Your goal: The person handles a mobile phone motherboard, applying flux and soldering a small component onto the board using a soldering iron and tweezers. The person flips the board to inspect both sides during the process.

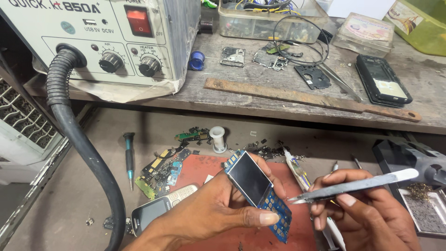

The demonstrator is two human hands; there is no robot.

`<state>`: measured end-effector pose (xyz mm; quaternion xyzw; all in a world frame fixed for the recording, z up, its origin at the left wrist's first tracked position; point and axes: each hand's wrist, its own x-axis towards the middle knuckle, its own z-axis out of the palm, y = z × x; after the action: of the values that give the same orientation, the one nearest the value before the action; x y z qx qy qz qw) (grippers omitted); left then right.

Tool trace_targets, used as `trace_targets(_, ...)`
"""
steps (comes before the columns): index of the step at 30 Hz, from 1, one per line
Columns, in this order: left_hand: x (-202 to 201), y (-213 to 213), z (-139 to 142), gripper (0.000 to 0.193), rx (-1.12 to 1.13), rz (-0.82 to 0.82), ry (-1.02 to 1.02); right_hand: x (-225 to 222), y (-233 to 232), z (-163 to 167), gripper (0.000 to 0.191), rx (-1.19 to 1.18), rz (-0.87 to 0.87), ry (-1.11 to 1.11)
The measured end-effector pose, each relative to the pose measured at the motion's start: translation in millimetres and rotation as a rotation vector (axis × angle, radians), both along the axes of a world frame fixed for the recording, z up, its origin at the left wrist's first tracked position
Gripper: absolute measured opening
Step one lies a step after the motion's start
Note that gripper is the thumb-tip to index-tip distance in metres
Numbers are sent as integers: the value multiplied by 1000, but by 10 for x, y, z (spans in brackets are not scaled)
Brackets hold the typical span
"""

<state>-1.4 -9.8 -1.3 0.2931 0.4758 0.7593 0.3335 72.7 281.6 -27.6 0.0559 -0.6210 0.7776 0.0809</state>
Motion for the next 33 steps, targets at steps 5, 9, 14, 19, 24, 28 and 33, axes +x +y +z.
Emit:
trace_targets(5,34,40,-15,61,26,1,-39,-2,-27,37,32,-3,-97,-129)
trace_targets(9,52,58,-38,54,39,17,-4,25,37,30,30,-17,-40,-188)
trace_targets(14,-32,111,-86,41,23,151,-59,41,95,-43,41,-67,91,-130)
trace_targets(19,-63,128,-95,35,-30,315,53,-30,43,-95,36,113,33,-322)
trace_targets(24,-34,115,-31,38,-38,251,12,-65,-94,-149,40,153,186,-329)
trace_targets(28,-13,104,25,37,-69,202,-22,-68,-122,-176,30,218,125,-415)
trace_targets(33,2,85,54,38,-127,174,7,-122,-120,-177,33,284,126,-397)
